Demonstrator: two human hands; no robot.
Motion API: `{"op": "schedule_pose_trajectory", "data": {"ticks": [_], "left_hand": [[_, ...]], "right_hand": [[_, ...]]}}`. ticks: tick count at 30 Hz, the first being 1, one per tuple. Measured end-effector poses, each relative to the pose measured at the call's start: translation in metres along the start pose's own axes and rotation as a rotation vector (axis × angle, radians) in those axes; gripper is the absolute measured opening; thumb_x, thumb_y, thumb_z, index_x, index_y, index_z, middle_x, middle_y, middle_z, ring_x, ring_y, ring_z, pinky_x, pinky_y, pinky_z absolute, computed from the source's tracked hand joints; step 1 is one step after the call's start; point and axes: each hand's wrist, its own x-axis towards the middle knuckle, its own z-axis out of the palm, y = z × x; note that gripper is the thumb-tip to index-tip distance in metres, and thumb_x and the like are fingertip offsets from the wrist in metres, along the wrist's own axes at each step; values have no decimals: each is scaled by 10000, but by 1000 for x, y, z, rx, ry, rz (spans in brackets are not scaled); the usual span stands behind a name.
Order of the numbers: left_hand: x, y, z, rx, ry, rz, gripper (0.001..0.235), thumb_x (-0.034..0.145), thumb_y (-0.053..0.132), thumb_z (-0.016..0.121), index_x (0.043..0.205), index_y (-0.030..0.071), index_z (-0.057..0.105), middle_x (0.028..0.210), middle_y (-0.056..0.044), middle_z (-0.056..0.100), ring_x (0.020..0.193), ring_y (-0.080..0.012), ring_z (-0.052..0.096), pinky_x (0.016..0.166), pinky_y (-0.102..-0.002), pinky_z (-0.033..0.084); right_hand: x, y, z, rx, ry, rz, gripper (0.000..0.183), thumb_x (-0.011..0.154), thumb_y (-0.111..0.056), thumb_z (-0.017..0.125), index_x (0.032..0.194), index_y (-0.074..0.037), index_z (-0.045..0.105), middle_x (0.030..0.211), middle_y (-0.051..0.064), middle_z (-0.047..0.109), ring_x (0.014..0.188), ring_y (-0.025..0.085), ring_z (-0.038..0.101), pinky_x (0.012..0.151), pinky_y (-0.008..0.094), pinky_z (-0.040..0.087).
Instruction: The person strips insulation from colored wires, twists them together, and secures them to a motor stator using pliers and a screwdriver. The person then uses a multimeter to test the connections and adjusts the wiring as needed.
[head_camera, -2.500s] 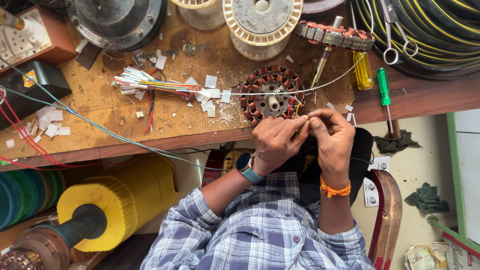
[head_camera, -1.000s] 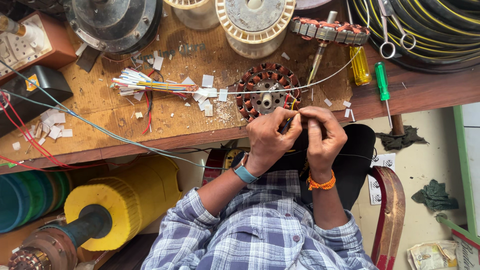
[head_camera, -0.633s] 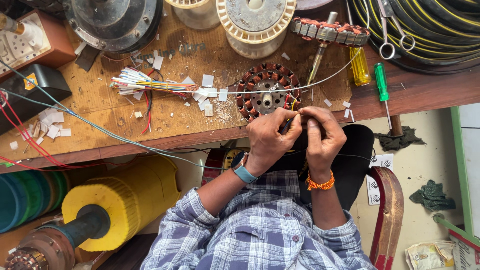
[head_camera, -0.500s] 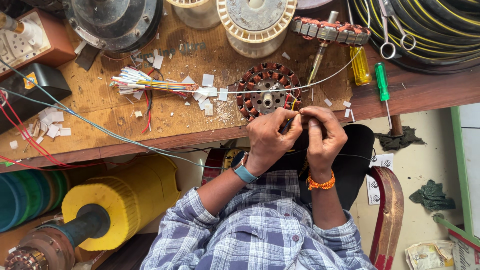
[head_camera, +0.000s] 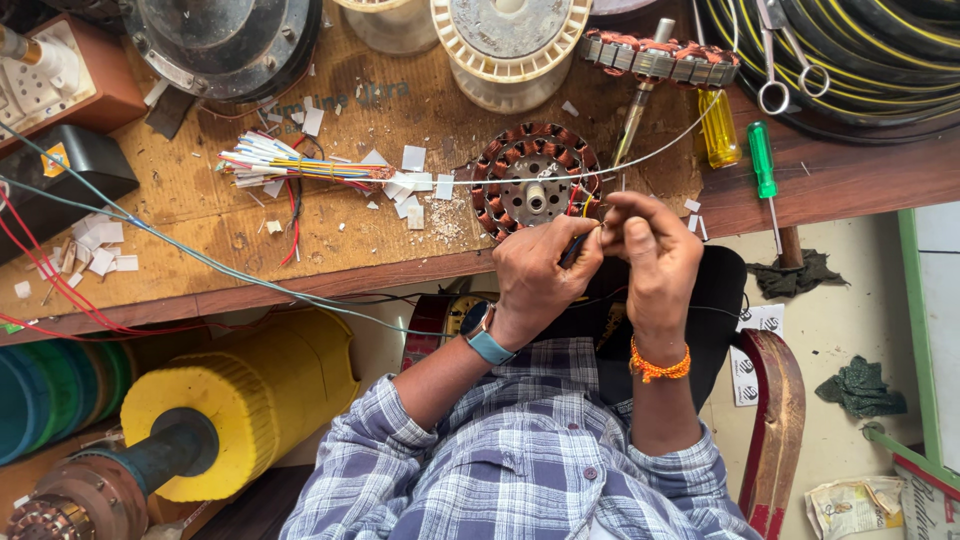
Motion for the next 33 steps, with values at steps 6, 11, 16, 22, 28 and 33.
{"op": "schedule_pose_trajectory", "data": {"ticks": [6, 11, 16, 22, 28, 33], "left_hand": [[1, 2, -2, -30, -21, -10, 124, 933, 175, 779, 955, 113, 674, 701, -33, 652, 616, -201, 669, 594, -352, 502], [3, 3, -5, -66, -25, -18, 122, 932, 176, 773, 970, 105, 681, 734, -37, 676, 647, -202, 691, 612, -348, 517], [2, 2, -5, -85, -8, -2, 113, 940, 163, 763, 994, 109, 680, 780, -44, 695, 693, -210, 708, 647, -349, 535], [3, 1, -6, -102, -5, -9, 116, 930, 162, 770, 973, 103, 680, 744, -47, 679, 655, -216, 692, 610, -358, 512], [0, 0, -6, -105, -3, -11, 94, 928, 157, 755, 959, 117, 676, 751, -43, 675, 660, -219, 686, 620, -368, 509], [0, -3, -7, -105, -5, 24, 102, 930, 158, 755, 962, 115, 668, 775, -50, 677, 696, -229, 695, 648, -370, 521]], "right_hand": [[5, -13, 2, -221, -82, -12, 107, 1040, -61, 664, 1073, 40, 648, 969, 39, 615, 791, 76, 580, 718, 214, 488], [-3, -8, 4, -204, -15, -120, 115, 1069, -62, 663, 1025, 28, 605, 955, 24, 569, 786, 88, 571, 736, 234, 486], [-7, 0, -2, -136, 48, -112, 159, 1066, -111, 680, 1021, 24, 610, 951, 33, 584, 779, 99, 591, 736, 238, 497], [-3, -5, 1, -192, 11, -132, 154, 1048, -62, 687, 1155, 14, 606, 1047, 59, 659, 880, 109, 640, 815, 249, 547], [-1, -10, 2, -267, 27, -39, 339, 999, 2, 709, 1292, -25, 541, 1020, 68, 683, 864, 81, 643, 758, 212, 525], [8, -3, -11, 116, -36, 164, 350, 952, 4, 711, 1243, -81, 538, 927, 91, 686, 654, 55, 570, 556, 190, 448]]}}
